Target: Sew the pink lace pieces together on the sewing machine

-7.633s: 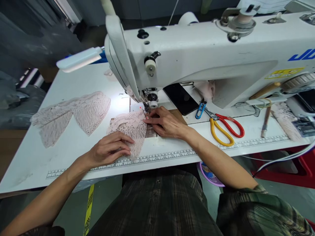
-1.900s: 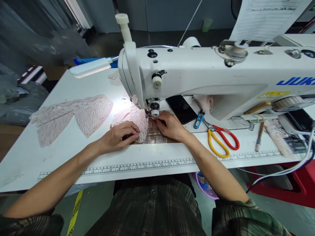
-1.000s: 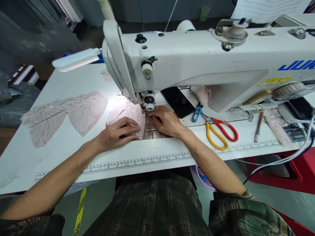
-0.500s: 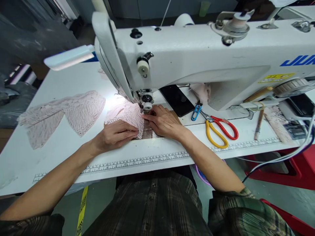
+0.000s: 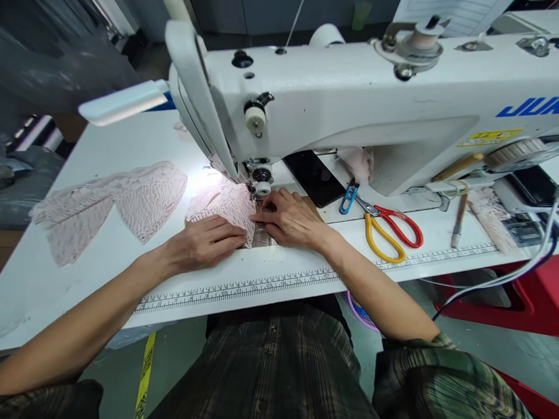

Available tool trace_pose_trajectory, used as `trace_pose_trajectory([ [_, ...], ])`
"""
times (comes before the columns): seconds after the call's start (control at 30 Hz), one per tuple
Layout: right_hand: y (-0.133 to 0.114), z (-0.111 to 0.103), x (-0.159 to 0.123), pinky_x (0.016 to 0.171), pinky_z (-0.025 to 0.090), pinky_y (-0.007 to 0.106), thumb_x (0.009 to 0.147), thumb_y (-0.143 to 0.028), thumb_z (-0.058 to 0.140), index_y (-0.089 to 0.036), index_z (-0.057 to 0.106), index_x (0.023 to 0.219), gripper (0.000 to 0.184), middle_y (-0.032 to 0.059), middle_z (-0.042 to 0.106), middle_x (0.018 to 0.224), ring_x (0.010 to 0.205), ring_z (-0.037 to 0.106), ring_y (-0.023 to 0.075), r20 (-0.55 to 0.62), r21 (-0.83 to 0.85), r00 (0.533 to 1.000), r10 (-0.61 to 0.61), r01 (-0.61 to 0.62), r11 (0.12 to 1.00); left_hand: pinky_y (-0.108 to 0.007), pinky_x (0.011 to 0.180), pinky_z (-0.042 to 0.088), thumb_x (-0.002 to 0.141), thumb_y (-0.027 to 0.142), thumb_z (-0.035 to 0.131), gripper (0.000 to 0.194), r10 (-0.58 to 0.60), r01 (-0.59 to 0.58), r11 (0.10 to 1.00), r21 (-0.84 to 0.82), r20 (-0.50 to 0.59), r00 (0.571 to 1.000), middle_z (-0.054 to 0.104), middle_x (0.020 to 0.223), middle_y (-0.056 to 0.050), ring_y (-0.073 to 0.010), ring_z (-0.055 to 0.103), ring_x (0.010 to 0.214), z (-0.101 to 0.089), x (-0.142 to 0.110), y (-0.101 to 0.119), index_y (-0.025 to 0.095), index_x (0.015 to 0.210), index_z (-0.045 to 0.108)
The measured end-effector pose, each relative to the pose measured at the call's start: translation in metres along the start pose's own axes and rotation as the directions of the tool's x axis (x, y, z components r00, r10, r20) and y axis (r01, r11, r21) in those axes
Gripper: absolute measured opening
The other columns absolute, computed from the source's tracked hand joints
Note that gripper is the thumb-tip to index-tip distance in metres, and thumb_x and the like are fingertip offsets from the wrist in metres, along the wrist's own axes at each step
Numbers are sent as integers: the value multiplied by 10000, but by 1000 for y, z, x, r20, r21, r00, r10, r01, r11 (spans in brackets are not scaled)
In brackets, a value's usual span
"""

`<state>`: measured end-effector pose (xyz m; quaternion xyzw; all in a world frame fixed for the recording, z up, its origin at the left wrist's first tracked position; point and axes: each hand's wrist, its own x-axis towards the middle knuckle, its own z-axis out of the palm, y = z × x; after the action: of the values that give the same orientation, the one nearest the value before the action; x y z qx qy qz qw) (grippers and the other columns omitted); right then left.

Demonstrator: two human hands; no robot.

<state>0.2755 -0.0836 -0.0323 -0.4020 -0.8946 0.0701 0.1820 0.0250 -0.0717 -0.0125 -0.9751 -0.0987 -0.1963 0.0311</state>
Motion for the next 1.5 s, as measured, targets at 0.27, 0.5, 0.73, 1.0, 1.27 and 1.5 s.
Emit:
trace_pose_trajectory([
  [0.27,-4,-2,1,805,398,397,922,-238,511,-285,704,1215,354,119,598,1143,978,506,256,12,-29,1000,12,-12,1000,-342,697,557,787,173,528,212,52,-19,963,-268,118,992,713,881,-47,-184,652,748,-16,15,-16,189,903,705],
  [0.5,-7,0,2,791,405,398,936,-249,506,-279,676,1249,358,127,598,1096,983,499,268,48,-54,997,61,-59,997,-345,745,551,802,209,559,205,9,17,966,-258,98,995,706,954,-68,-209,655,837,-14,9,-15,169,953,692],
  [0.73,-10,-1,7,758,409,393,947,-283,499,-265,637,1307,385,150,599,1082,1020,498,300,84,-118,988,127,-117,986,-362,775,543,837,242,565,237,-33,52,987,-149,132,991,688,1007,-107,-226,645,854,-13,5,-14,133,1019,671],
  [1.0,-10,-1,8,740,409,380,945,-280,495,-253,617,1331,406,160,581,1144,944,508,270,80,-144,987,139,-126,982,-364,784,540,854,267,546,286,-65,75,995,-61,141,988,683,1079,-115,-220,646,844,-8,2,-12,122,1077,650],
  [1.27,-14,-2,9,776,418,387,977,-287,452,-255,593,1357,407,154,593,1109,1029,501,289,127,-158,978,165,-144,977,-379,739,518,856,302,530,331,-86,88,996,-25,80,993,688,1060,-128,-234,647,828,2,1,-16,97,1088,648],
  [1.5,-17,-3,13,719,415,363,986,-292,422,-253,581,1372,419,162,586,1141,925,519,259,126,-216,971,201,-171,961,-373,777,502,863,313,521,346,-141,143,990,-10,99,985,688,1107,-118,-222,642,851,2,4,-17,122,1122,649],
])
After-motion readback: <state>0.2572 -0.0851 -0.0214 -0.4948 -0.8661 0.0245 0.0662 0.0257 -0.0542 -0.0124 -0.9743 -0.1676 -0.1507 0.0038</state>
